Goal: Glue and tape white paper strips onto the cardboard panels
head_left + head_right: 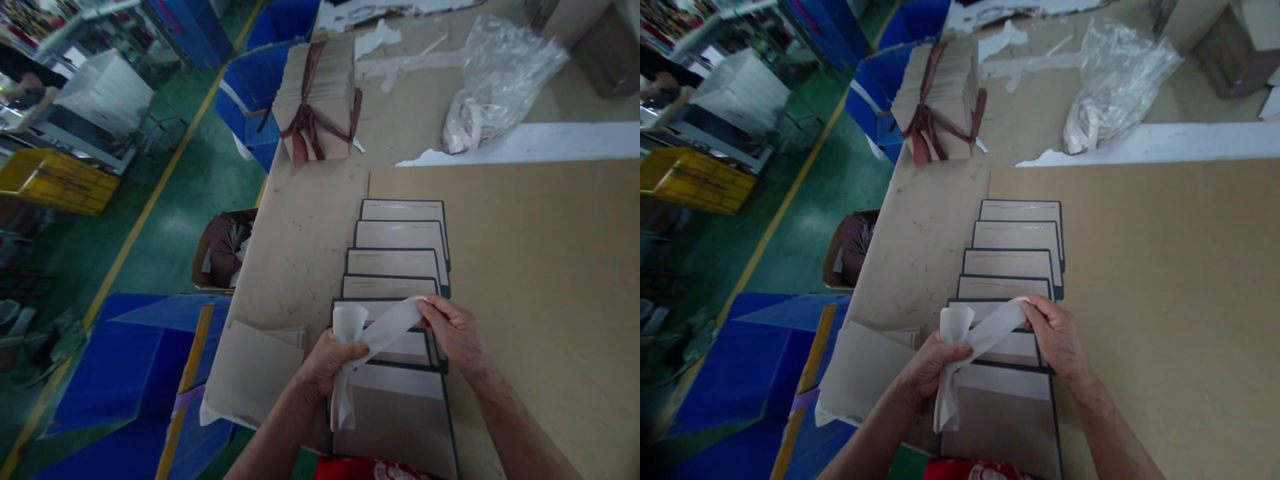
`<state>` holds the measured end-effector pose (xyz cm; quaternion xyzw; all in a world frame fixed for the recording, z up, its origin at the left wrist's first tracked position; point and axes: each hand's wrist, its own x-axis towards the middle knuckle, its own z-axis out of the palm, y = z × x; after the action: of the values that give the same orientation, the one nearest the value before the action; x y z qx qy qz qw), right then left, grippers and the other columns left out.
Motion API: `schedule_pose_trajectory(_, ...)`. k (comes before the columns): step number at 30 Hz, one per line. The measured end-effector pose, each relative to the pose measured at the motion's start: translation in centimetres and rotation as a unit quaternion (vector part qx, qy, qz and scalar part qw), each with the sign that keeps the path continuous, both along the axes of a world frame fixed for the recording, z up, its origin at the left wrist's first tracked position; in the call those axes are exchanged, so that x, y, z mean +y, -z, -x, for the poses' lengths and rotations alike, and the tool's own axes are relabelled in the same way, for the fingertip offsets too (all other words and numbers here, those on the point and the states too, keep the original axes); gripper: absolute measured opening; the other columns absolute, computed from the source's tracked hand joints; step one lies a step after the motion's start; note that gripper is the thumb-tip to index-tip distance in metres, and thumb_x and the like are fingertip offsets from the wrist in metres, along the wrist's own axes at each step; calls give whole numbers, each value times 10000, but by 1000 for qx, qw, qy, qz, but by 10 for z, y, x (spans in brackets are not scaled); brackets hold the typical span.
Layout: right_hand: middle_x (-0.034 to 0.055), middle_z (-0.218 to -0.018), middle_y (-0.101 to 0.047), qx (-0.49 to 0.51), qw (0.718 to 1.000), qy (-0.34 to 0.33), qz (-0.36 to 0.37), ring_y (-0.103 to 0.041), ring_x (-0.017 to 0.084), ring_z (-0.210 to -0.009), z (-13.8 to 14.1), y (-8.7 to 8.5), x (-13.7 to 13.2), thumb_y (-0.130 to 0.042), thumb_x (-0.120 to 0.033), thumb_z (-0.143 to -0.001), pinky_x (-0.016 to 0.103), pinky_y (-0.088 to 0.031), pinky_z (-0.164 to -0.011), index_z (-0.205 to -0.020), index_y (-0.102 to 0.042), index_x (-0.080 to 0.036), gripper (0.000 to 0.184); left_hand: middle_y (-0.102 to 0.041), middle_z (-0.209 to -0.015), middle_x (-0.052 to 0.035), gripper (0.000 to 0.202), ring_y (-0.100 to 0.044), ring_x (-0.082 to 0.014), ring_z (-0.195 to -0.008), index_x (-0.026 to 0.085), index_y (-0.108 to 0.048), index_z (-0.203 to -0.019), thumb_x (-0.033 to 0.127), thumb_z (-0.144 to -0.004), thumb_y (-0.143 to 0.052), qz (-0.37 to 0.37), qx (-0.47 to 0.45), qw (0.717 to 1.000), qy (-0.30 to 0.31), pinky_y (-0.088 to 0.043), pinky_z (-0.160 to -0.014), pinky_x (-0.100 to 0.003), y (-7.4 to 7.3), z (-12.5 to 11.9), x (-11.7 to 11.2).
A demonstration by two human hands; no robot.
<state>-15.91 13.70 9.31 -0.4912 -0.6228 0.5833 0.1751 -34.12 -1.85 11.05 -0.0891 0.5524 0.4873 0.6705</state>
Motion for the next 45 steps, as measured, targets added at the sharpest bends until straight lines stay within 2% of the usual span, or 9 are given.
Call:
schedule_pose_trajectory(3, 11, -628, -649, -17, 997, 59, 41, -572, 173, -583, -11, 9, 5, -658, -525, -821, 275, -443, -540, -956, -760, -193, 372, -624, -614, 9, 411, -514, -66, -505, 100, -695, -771, 234, -459, -926, 36, 78, 994, -69, -381, -457, -172, 6, 7, -1)
schedule_pose_trajectory(7, 27, -607, -672, -8, 992, 97, 85, -509, 137, -502, -12, 10, 8, -723, -561, -739, 252, -406, -471, -928, -751, -176, 430, -603, -581, 29, 388, -515, -56, -494, 114, -683, -742, 252, -474, -926, 38, 114, 984, -136, -402, -476, -165, 13, 14, 7)
schedule_pose_trajectory(11, 32, -601, -673, 2, 988, 130, 84, -531, 137, -507, -7, 12, 13, -763, -573, -679, 246, -429, -480, -872, -733, -169, 448, -620, -586, 12, 377, -553, -81, -520, 117, -677, -726, 272, -488, -925, 27, 124, 980, -154, -435, -506, -187, 15, 23, 22)
schedule_pose_trajectory(16, 15, -632, -658, 3, 989, 135, 54, -582, 157, -572, -11, 33, 18, -778, -546, -687, 258, -451, -523, -839, -697, -183, 402, -595, -570, 38, 397, -517, -67, -509, 127, -676, -724, 255, -442, -923, 20, 180, 970, -161, -414, -516, -191, 16, 33, 42)
schedule_pose_trajectory(20, -9, -697, -625, -26, 992, 121, -10, -541, 148, -611, -18, 46, 20, -741, -514, -742, 270, -429, -566, -830, -679, -206, 327, -570, -523, 36, 371, -496, -73, -496, 136, -630, -635, 262, -429, -911, 31, 210, 965, -156, -397, -512, -205, 21, 35, 53)
schedule_pose_trajectory(27, 35, -947, -629, -62, 985, 93, -132, -553, 157, -712, -20, 52, 26, -699, -453, -786, 304, -440, -650, -710, -636, -204, 268, -634, -551, 9, 319, -557, -118, -525, 139, -655, -706, 243, -480, -855, 45, 250, 956, -146, -434, -543, -234, 33, 31, 64)
schedule_pose_trajectory(35, 46, -894, -624, -77, 975, 103, -179, -577, 195, -788, -15, 64, 33, -693, -419, -776, 341, -461, -712, -682, -630, -208, 240, -673, -629, 5, 272, -587, -135, -546, 144, -683, -807, 185, -559, -788, 96, 411, 903, -76, -429, -534, -234, 37, 30, 78)
schedule_pose_trajectory(40, 43, -870, -615, -94, 972, 104, -188, -590, 207, -814, -9, 68, 37, -700, -423, -760, 363, -473, -768, -667, -617, -212, 246, -690, -693, -4, 302, -605, -145, -592, 147, -699, -878, 179, -588, -775, 104, 458, 881, -57, -430, -554, -238, 41, 30, 81)
schedule_pose_trajectory(45, 31, -798, -595, -95, 966, 116, -213, -573, 203, -752, -6, 74, 38, -700, -447, -743, 362, -467, -726, -628, -597, -217, 277, -703, -756, -26, 285, -623, -159, -648, 146, -687, -902, 221, -639, -768, 144, 509, 849, -7, -442, -598, -254, 49, 31, 81)
